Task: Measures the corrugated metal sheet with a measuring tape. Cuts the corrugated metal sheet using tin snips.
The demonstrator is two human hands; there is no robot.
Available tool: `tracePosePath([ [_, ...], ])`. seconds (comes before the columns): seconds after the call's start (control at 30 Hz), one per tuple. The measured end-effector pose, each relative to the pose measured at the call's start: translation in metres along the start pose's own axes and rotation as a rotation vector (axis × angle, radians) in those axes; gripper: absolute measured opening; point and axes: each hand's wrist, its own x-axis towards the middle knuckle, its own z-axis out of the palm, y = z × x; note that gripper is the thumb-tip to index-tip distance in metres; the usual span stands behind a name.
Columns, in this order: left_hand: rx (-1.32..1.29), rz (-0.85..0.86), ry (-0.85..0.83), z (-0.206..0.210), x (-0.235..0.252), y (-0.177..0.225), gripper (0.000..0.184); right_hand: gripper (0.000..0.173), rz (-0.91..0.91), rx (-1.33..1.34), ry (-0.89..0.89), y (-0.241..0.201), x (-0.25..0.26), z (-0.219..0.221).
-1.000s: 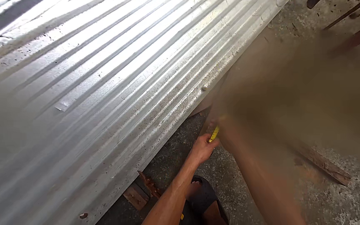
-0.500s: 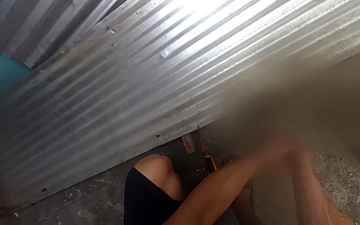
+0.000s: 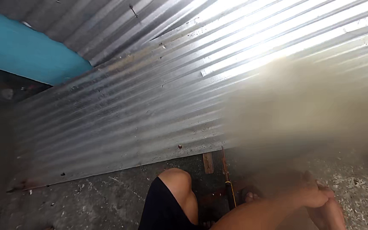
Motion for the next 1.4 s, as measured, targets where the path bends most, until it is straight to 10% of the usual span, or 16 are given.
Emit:
tracePosePath([
  [0.53, 0.555, 0.343, -0.076, -0.128, -0.086, 0.041, 0.057, 0.043, 0.039, -0.454, 0.273, -0.003, 0.022, -0.014],
  [1.0, 0.53, -0.081, 0.423, -0.325, -0.204, -0.072, 0.059, 0.05, -0.013, -0.914, 0.238, 0.001, 0.018, -0.011],
  [1.13, 0.541, -0.105, 0.444, -0.334, -0.219, -0.089, 0.059, 0.063, -0.314, -1.332, 0.269, -0.001, -0.002, 0.0],
  [1.23, 0.54, -0.086, 0.447, -0.336, -0.222, -0.094, 0.058, 0.06, -0.506, -1.357, 0.038, 0.006, -0.042, 0.035],
  [1.4, 0.824, 0.092, 0.49, -0.324, -0.207, -0.131, 0.064, 0.058, -0.173, -1.244, -0.6, 0.056, -0.084, 0.096],
])
